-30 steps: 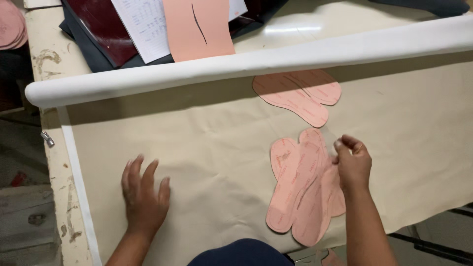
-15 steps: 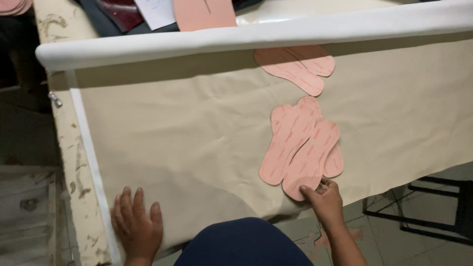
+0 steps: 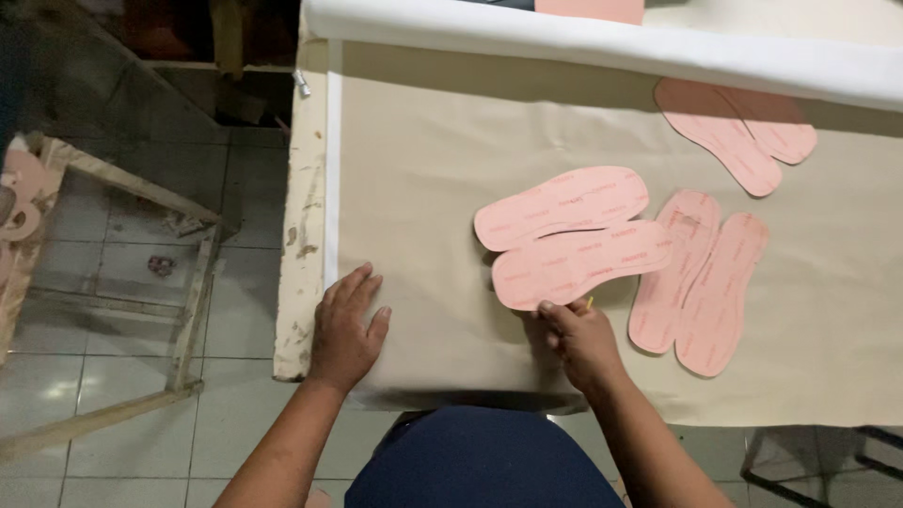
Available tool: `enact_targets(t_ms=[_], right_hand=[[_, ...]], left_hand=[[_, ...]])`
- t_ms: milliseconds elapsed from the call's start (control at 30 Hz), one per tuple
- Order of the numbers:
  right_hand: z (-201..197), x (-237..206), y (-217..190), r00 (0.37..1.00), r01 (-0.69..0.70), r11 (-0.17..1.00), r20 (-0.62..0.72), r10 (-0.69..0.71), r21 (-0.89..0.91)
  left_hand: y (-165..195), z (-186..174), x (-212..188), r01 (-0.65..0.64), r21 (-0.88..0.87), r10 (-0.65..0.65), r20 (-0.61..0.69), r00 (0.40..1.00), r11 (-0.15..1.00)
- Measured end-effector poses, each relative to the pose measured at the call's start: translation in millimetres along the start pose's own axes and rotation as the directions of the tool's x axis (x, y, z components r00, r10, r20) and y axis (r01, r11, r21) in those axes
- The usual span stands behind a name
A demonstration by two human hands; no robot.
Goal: The person unrolls a large roll of beige fabric onto a work table, then places pink shoe insole templates on the fabric. Using a yellow pencil, the person traces the outline of the templates onto the fabric to mark cutting lines.
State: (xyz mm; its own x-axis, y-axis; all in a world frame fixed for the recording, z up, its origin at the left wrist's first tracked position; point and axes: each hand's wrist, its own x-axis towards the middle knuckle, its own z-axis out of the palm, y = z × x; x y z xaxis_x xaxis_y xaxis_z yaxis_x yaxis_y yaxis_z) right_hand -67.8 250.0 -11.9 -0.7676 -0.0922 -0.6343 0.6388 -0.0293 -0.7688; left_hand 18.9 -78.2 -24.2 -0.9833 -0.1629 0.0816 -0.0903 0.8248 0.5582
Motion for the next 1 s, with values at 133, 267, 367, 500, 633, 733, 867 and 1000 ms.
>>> enact_targets(t_ms=[133, 267, 367, 500, 633, 733, 867, 1000], right_hand=[[56, -2, -5, 0.955, -0.175, 0.959, 0.196, 0.221, -0.224], [60, -1, -19, 0.952, 0.248, 0.660, 0.053, -0.302, -0.709], [35, 6, -33, 0.860, 0.164, 0.374, -0.054, -0.507, -0.913], [23, 14, -27, 0.906, 0.128, 0.411, -0.062, -0.418, -0.903], [27, 21, -19, 0.867, 0.273, 0.380, 0.055, -0.495, -0.884], [29, 20, -18, 0.906, 0.224, 0.387, 0.045, -0.420, -0.895], [35, 16, -17, 0.922, 0.150, 0.413, -0.024, -0.387, -0.898], [38, 14, -17, 0.900, 0.180, 0.407, -0.017, -0.435, -0.895]], left_hand=[[-12, -8, 2, -0.069, -0.032, 0.068, -0.028, 0.997, 0.997], [-20, -13, 11, -0.104, 0.061, 0.108, -0.056, 0.993, 0.993], [-19, -13, 22, -0.082, 0.090, 0.082, 0.003, 0.997, 0.993], [-13, -9, 34, -0.049, 0.050, 0.049, 0.012, 0.999, 0.998], [-15, -7, 28, -0.046, 0.009, 0.047, -0.066, 0.997, 0.999], [-23, -7, 16, -0.009, 0.008, 0.010, -0.118, 0.993, 1.000], [-33, -5, 4, 0.037, -0.039, -0.042, -0.135, 0.990, 0.999], [-36, -3, 6, 0.071, -0.046, -0.079, -0.226, 0.971, 0.996]])
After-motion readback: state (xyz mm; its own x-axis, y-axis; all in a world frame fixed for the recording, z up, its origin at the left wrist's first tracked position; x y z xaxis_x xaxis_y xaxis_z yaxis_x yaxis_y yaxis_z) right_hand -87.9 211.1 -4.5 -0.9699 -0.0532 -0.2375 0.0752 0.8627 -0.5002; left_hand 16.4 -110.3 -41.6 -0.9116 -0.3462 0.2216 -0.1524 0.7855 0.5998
